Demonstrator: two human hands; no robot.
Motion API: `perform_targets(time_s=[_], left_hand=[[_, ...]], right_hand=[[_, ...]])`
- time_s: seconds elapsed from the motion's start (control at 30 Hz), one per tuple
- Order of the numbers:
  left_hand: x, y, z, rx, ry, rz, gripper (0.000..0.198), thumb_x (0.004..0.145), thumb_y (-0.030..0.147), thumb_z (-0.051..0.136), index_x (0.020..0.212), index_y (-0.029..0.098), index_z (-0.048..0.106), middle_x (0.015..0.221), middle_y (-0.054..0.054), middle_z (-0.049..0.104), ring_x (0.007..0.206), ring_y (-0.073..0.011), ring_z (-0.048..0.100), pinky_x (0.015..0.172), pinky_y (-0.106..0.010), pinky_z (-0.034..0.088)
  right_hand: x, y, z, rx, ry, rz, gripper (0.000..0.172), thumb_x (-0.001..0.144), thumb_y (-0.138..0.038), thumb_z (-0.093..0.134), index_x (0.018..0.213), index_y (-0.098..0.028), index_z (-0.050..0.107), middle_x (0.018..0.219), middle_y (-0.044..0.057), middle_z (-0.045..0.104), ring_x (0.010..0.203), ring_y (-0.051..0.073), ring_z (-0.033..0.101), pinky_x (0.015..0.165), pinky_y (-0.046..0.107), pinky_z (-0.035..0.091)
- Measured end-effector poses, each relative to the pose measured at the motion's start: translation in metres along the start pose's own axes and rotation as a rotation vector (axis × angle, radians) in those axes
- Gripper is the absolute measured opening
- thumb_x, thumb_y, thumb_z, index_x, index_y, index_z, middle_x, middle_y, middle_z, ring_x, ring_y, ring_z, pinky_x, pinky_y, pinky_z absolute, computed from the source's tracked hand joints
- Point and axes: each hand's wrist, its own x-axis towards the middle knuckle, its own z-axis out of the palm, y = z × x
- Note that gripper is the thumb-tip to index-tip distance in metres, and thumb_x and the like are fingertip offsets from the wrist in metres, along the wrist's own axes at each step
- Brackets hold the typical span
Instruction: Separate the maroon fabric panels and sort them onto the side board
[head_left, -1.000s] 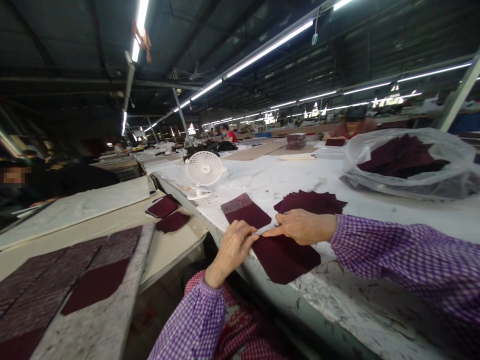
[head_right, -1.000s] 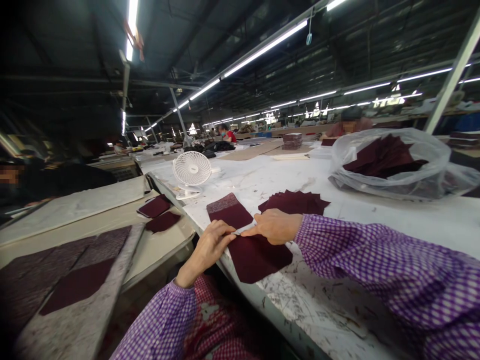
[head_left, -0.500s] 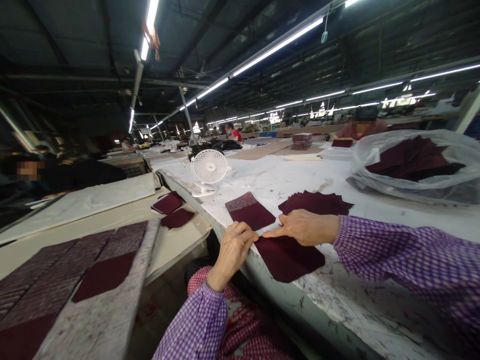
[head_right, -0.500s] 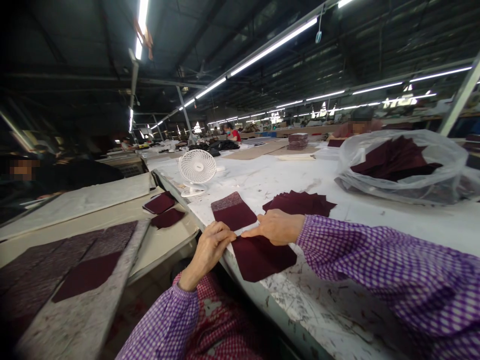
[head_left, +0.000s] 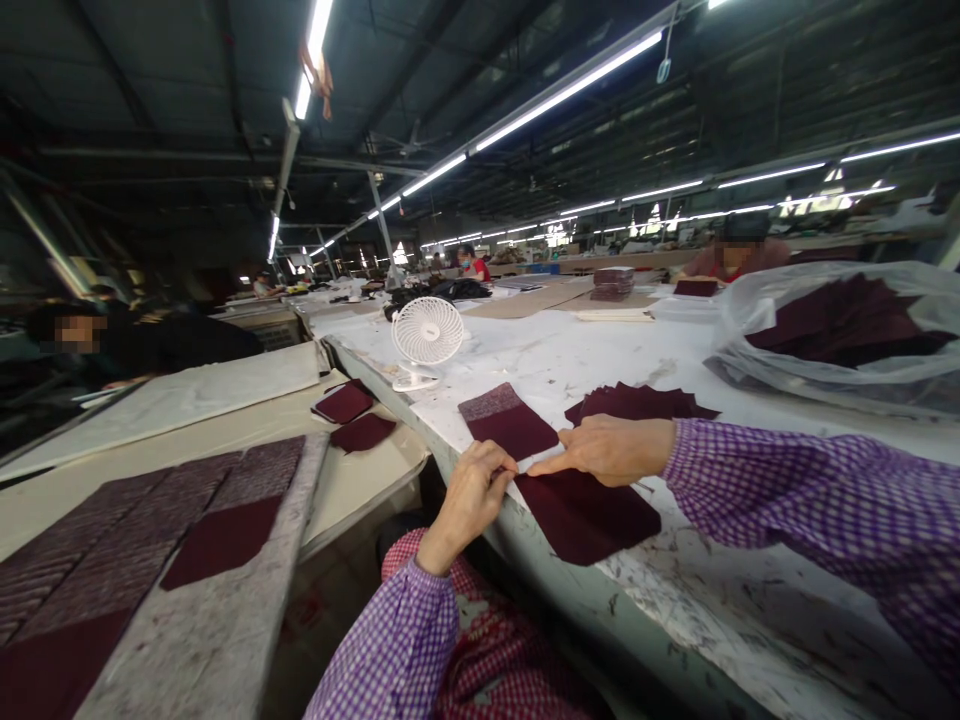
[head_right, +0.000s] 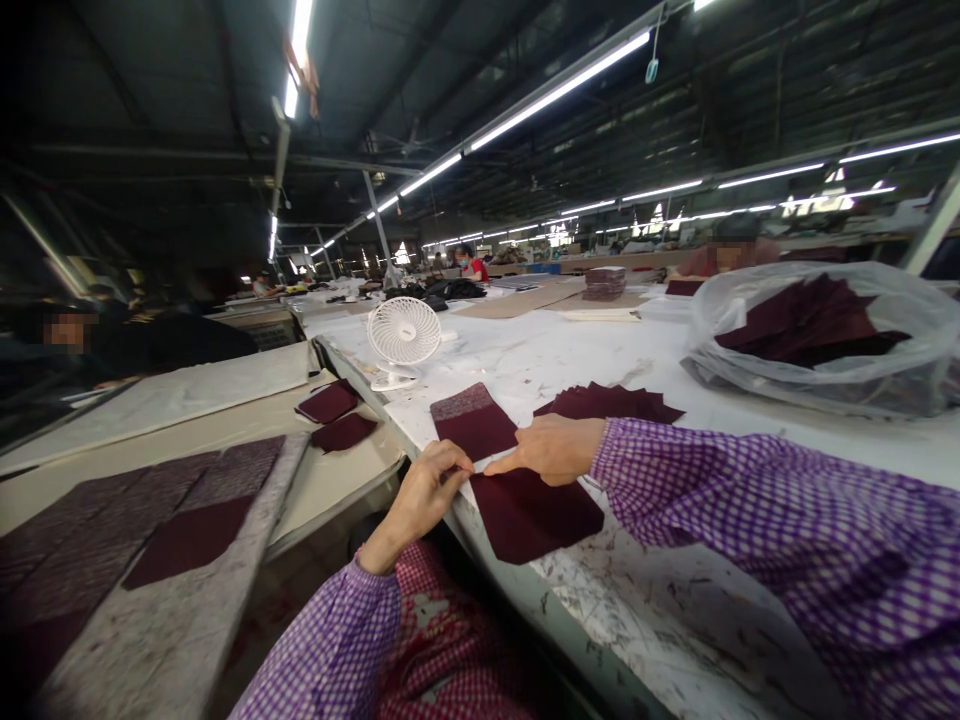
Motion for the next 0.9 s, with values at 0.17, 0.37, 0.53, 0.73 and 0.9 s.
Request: perform_targets(time_s=[0.17, 0.37, 0.53, 0.73, 0.9], left_hand=[[0.001, 0.003, -0.002, 0.16, -0.061, 0.067, 0.018, 0.089, 0.017, 0.044, 0.084, 0.018, 0.061, 0.088, -0.004, 0.059, 0.085, -0.0176, 0.05, 0.079, -0.032, 0.041], [-0.001, 0.0, -0.002, 0.153, -0.055, 0.061, 0.02, 0.091, 0.019, 0.042, 0.085, 0.019, 0.061, 0.087, -0.004, 0.06, 0.085, -0.0175, 0.051, 0.078, -0.032, 0.042], [-0.005, -0.007, -0.001, -0.088, 0.054, -0.04, 0.021, 0.09, 0.016, 0.043, 0.103, 0.019, 0.059, 0.089, -0.004, 0.062, 0.088, -0.0164, 0.054, 0.082, -0.031, 0.044], [-0.012, 0.002, -0.005, 0.065, -0.05, 0.073, 0.027, 0.091, 0.027, 0.043, 0.106, 0.023, 0.065, 0.098, -0.006, 0.058, 0.093, -0.019, 0.051, 0.085, -0.034, 0.043], [-0.012, 0.005, -0.01, 0.072, -0.068, 0.064, 0.026, 0.091, 0.029, 0.044, 0.098, 0.022, 0.068, 0.096, -0.006, 0.06, 0.092, -0.0187, 0.052, 0.084, -0.034, 0.044]], right_hand=[[0.004, 0.006, 0.002, 0.009, 0.017, -0.054, 0.067, 0.072, -0.004, 0.046, 0.132, -0.033, 0.046, 0.075, 0.004, 0.057, 0.053, 0.012, 0.042, 0.052, 0.025, 0.027], [0.007, 0.003, 0.006, -0.022, 0.056, -0.048, 0.061, 0.073, -0.007, 0.047, 0.131, -0.028, 0.049, 0.076, 0.005, 0.057, 0.05, 0.011, 0.039, 0.051, 0.025, 0.026], [0.005, -0.007, 0.014, -0.121, 0.114, -0.038, 0.063, 0.078, -0.009, 0.045, 0.136, -0.033, 0.04, 0.086, 0.009, 0.057, 0.051, 0.01, 0.042, 0.05, 0.025, 0.023], [0.005, 0.006, 0.015, 0.202, 0.078, 0.117, 0.056, 0.077, -0.022, 0.056, 0.132, -0.022, 0.043, 0.095, 0.008, 0.059, 0.071, 0.017, 0.054, 0.061, 0.026, 0.033], [0.007, 0.029, 0.025, 0.562, 0.063, 0.078, 0.022, 0.073, -0.026, 0.06, 0.093, -0.016, 0.061, 0.081, 0.002, 0.058, 0.073, 0.014, 0.052, 0.069, 0.026, 0.038]])
